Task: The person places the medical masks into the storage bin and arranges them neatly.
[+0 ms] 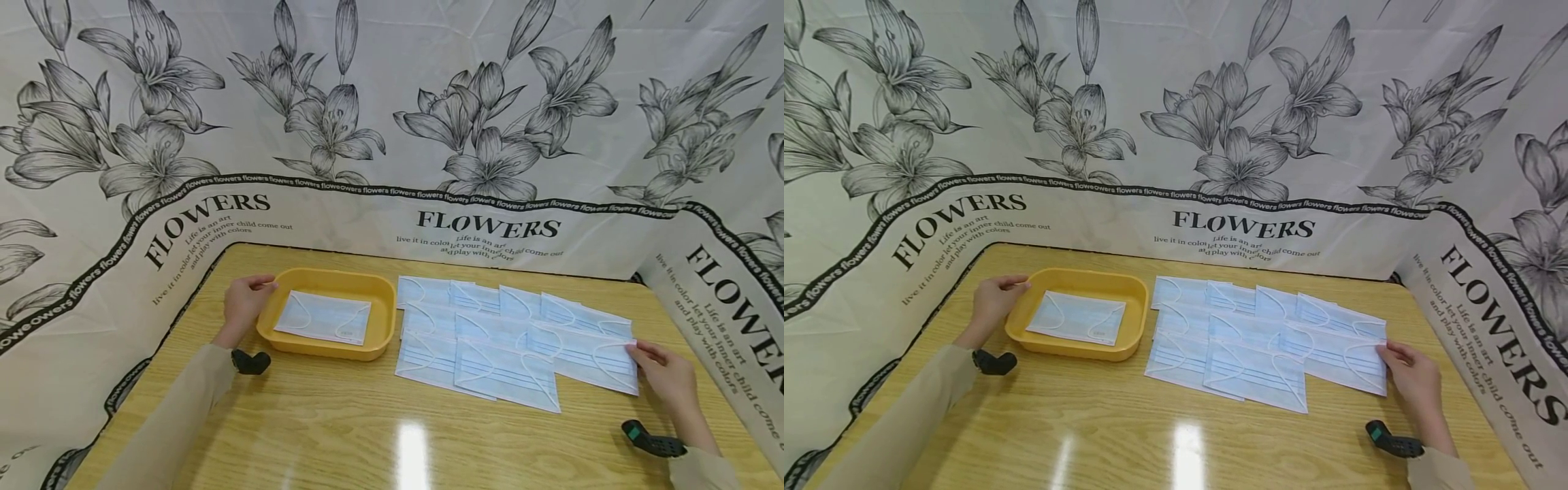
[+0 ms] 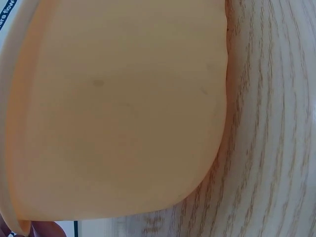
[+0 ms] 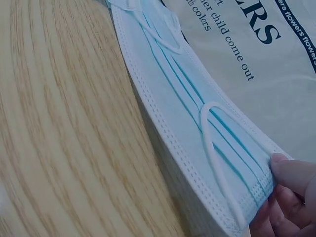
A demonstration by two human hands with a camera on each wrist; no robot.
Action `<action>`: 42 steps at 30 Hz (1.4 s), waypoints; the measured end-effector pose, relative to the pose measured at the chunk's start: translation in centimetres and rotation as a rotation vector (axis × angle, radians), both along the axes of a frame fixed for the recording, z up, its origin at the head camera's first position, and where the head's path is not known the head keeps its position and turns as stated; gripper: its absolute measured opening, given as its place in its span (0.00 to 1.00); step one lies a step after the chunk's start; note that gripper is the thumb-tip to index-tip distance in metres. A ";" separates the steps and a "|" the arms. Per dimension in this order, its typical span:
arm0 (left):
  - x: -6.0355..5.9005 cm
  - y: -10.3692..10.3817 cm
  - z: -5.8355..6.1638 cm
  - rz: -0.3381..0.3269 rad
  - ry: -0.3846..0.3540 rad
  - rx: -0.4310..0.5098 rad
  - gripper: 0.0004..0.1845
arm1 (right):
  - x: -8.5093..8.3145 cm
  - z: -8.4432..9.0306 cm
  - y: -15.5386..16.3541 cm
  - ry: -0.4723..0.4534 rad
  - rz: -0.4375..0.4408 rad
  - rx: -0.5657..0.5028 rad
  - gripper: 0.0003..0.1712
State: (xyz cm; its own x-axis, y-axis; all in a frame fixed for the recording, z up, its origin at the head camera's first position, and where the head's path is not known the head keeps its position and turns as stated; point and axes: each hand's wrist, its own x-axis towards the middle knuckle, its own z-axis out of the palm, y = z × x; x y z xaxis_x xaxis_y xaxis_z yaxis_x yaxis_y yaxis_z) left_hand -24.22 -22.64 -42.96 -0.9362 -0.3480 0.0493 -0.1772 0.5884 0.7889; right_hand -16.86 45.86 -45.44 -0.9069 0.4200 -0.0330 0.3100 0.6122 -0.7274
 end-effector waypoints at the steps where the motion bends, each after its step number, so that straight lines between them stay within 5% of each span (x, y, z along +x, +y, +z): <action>1: 0.0 0.0 0.0 0.000 -0.003 -0.001 0.17 | 0.0 0.1 0.0 -0.004 -0.002 0.001 0.37; 18: -0.1 -0.1 -0.1 -0.016 -0.028 -0.003 0.18 | 0.5 1.7 -0.6 0.008 -0.120 0.066 0.36; 29: -0.2 -0.1 -0.2 -0.005 -0.025 -0.002 0.18 | 0.6 2.6 -1.0 0.153 -0.213 0.023 0.25; 36: -0.2 -0.1 -0.2 -0.017 -0.017 -0.005 0.18 | 0.8 3.8 -1.4 0.238 -0.303 -0.098 0.06; 42: -0.1 -0.1 -0.2 -0.013 -0.013 -0.004 0.17 | 0.7 4.8 -1.5 0.313 -0.364 -0.230 0.08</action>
State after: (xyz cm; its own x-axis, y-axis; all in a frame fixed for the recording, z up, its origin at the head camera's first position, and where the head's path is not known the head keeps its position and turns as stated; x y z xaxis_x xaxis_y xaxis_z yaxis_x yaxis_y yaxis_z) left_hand -24.36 -22.70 -43.17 -0.9411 -0.3360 0.0384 -0.1799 0.5937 0.7843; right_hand -16.17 44.34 -40.67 -0.6850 0.7232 0.0880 0.2190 0.3196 -0.9219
